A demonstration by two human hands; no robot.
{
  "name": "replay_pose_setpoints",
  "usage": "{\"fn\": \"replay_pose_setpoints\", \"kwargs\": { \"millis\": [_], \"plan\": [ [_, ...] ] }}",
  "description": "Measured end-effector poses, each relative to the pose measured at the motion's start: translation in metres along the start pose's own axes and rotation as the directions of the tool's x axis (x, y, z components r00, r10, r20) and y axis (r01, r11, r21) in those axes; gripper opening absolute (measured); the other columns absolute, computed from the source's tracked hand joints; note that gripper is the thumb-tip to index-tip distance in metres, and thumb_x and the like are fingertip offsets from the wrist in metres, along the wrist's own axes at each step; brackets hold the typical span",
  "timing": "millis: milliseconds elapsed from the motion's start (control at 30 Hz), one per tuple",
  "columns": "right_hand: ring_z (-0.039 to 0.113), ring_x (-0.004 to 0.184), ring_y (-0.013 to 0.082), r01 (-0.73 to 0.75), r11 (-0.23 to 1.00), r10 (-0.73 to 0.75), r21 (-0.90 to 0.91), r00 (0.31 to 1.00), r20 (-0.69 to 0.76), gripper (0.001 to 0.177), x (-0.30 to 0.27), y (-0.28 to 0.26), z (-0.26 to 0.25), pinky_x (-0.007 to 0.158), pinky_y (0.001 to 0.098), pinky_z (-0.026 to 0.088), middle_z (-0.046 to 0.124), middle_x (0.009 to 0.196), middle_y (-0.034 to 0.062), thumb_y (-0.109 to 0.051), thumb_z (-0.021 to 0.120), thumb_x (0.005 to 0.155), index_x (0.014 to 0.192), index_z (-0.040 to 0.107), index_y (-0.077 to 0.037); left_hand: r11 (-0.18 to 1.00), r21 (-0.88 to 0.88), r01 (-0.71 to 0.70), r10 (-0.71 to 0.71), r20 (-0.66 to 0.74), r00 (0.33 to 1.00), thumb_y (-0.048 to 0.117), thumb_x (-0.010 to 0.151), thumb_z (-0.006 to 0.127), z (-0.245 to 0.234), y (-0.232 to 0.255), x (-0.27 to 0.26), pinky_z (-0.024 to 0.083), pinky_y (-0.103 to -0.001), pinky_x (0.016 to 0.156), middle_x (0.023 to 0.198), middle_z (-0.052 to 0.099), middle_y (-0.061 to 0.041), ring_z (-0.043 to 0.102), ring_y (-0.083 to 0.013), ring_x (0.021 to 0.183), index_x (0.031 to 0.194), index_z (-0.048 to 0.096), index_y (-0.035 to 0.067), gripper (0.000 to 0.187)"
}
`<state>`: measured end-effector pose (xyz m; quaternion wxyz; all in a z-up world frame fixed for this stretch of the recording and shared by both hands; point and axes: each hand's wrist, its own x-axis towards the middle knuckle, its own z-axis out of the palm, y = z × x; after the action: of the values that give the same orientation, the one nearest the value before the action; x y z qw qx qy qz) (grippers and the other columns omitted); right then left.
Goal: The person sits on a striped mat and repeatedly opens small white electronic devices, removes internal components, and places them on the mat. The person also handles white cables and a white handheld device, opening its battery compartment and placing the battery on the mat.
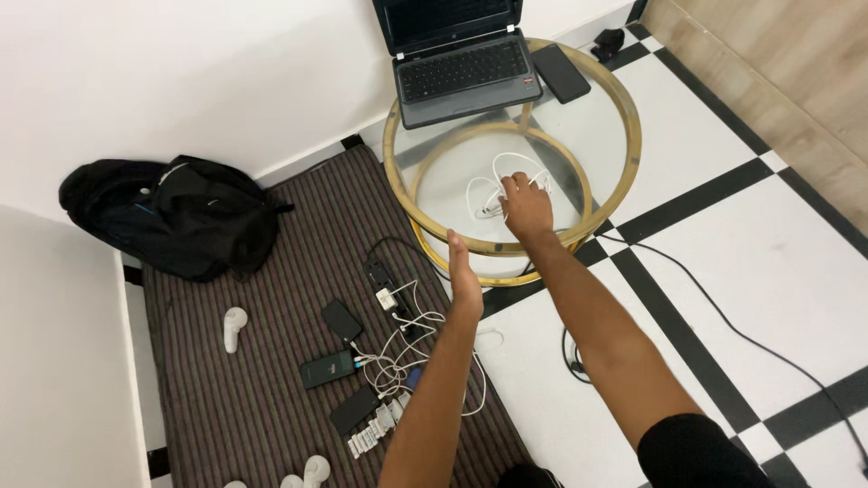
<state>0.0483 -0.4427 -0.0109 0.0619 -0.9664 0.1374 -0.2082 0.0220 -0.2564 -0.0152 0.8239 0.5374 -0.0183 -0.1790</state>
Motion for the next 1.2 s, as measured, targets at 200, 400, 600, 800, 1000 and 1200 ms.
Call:
{"fn": "replay_pose_setpoints", "kwargs": {
  "millis": [200,400,600,800,1000,1200],
  "plan": [
    [0.061,0.111,0.0386,-0.172,0.984,0.181,-0.055,0.937,0.299,0.093,0.005,-0.018,-0.020,0.079,0.0528,0.054,0.026,0.159,0.0150,-0.040,0.084,0.078,0.151,0.033,-0.011,0.999,0.040,-0.014,0.015,-0.026,1.000,0.053,0.104,0.042,-0.001,-0.014,0.003,0.010,-0.038,0.127,0.172,0.014,-0.014,0.015,-0.0249,0.159,0.162,0.015,0.001,0.082],
    [0.063,0.115,0.0355,-0.198,0.972,0.229,-0.124,0.910,0.346,0.098,0.036,-0.025,-0.042,0.086,0.0508,0.056,0.025,0.164,0.0126,-0.043,0.085,0.078,0.157,0.033,-0.017,0.997,0.023,0.069,-0.067,-0.068,0.995,0.051,0.102,0.045,0.002,-0.006,0.003,0.011,-0.038,0.125,0.171,0.016,-0.015,0.017,-0.0262,0.157,0.162,0.016,0.003,0.082],
    [0.053,0.131,0.0340,-0.140,0.978,0.192,-0.157,0.900,0.390,0.103,0.036,-0.028,-0.050,0.094,0.0558,0.051,0.026,0.164,0.0112,-0.050,0.086,0.074,0.157,0.032,-0.019,0.998,0.012,0.069,-0.068,-0.050,0.996,0.052,0.101,0.048,0.012,0.003,0.000,0.012,-0.039,0.125,0.171,0.017,-0.017,0.020,-0.0289,0.157,0.163,0.015,0.004,0.085],
    [0.032,0.148,0.0353,-0.145,0.989,0.139,-0.001,0.948,0.286,0.107,0.014,-0.032,-0.045,0.111,0.0585,0.034,0.025,0.166,0.0152,-0.059,0.078,0.078,0.161,0.028,-0.014,0.993,-0.030,0.113,-0.113,-0.009,0.994,0.057,0.099,0.047,0.009,0.007,0.000,0.008,-0.041,0.124,0.171,0.014,-0.017,0.015,-0.0280,0.158,0.164,0.009,0.007,0.090],
    [0.025,0.153,0.0376,-0.073,0.990,0.079,0.117,0.996,-0.045,0.093,-0.018,-0.055,-0.030,0.117,0.0604,0.022,0.027,0.167,0.0193,-0.056,0.068,0.092,0.160,0.032,-0.005,0.998,-0.062,0.026,-0.025,0.018,1.000,0.056,0.103,0.041,-0.009,0.011,0.003,0.007,-0.040,0.126,0.172,0.014,-0.015,0.012,-0.0261,0.159,0.164,0.012,0.005,0.085],
    [0.029,0.153,0.0365,-0.025,0.967,0.033,0.254,0.999,-0.029,0.088,-0.038,-0.103,-0.024,0.120,0.0575,0.024,0.035,0.164,0.0180,-0.050,0.067,0.092,0.157,0.034,-0.001,1.000,-0.031,-0.001,0.000,-0.035,0.999,0.057,0.103,0.033,-0.050,0.015,-0.001,0.005,-0.037,0.126,0.173,0.011,-0.011,0.007,-0.0215,0.159,0.163,0.015,0.003,0.083]
  ]
}}
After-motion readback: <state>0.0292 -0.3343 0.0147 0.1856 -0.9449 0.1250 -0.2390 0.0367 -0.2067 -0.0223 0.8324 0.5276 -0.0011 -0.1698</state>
